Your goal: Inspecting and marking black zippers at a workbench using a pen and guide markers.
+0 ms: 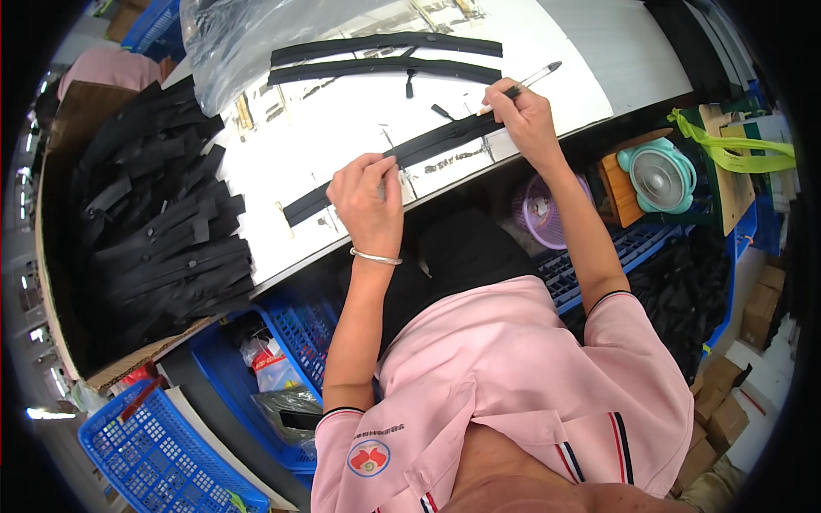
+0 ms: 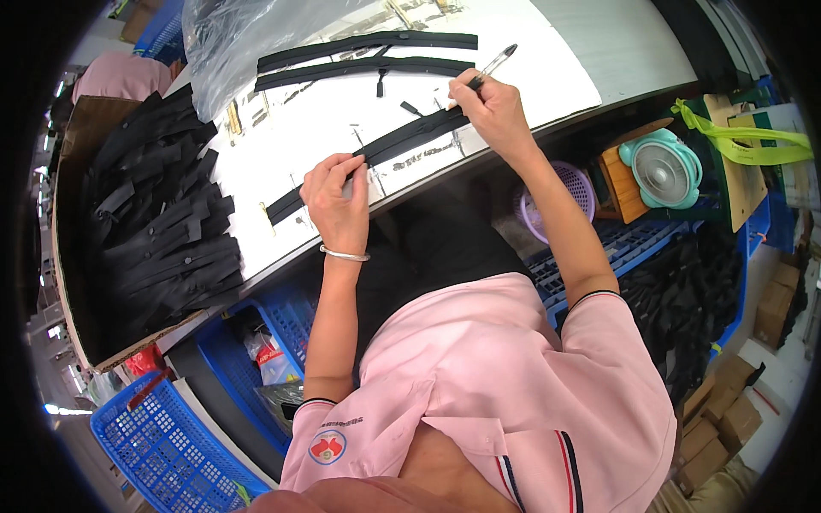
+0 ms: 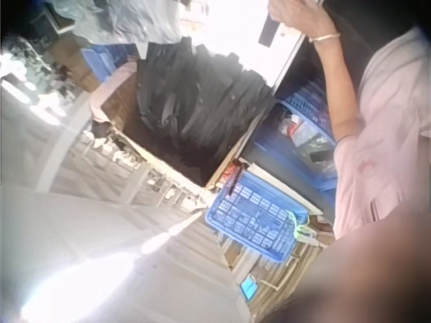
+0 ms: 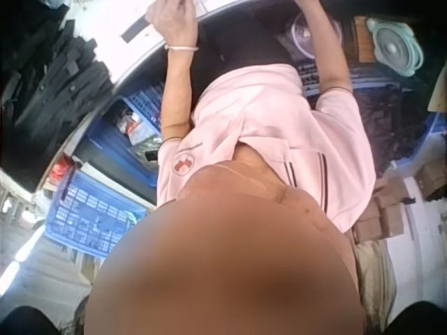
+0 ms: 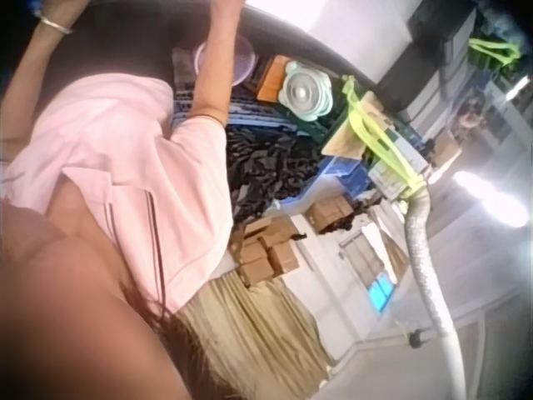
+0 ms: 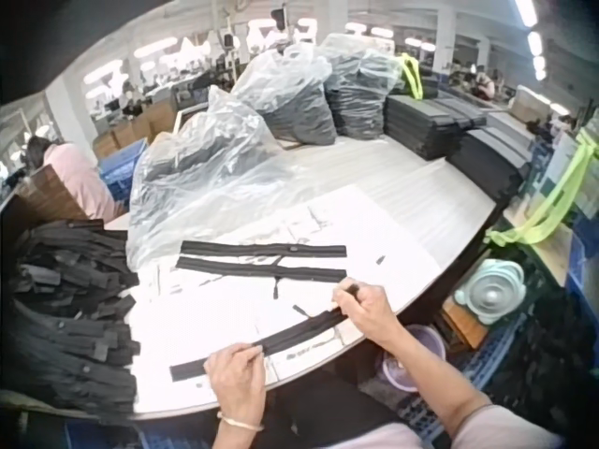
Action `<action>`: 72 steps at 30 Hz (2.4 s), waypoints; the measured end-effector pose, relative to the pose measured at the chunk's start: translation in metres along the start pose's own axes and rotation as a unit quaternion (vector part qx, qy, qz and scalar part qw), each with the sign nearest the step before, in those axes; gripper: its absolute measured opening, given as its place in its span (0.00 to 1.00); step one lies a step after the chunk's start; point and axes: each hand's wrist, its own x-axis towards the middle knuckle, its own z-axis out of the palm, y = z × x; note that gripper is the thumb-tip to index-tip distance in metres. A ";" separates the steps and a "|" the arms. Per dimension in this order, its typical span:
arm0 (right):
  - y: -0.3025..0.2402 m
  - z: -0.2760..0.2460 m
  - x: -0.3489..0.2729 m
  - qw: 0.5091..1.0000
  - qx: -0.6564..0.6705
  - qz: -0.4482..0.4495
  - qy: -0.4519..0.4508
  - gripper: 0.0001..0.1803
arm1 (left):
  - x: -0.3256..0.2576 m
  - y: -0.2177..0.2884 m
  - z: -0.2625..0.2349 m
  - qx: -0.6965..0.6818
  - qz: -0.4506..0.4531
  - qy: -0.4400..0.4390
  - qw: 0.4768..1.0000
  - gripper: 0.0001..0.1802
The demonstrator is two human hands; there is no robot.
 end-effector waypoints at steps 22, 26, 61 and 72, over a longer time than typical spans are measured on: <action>0.006 0.006 -0.001 0.997 -0.063 -0.033 -0.007 0.12 | 0.031 0.049 0.070 -0.079 0.091 -0.055 0.991 0.06; -0.002 -0.004 -0.004 0.998 -0.045 -0.010 -0.047 0.12 | 0.031 0.049 0.070 -0.074 0.095 -0.050 0.991 0.07; 0.011 0.001 -0.010 0.998 -0.023 -0.002 0.066 0.10 | -0.024 -0.049 -0.081 0.100 0.021 -0.051 0.993 0.25; 0.010 0.003 -0.009 0.997 -0.004 0.010 0.072 0.09 | -0.040 -0.140 -0.184 0.380 0.010 -0.004 0.925 0.16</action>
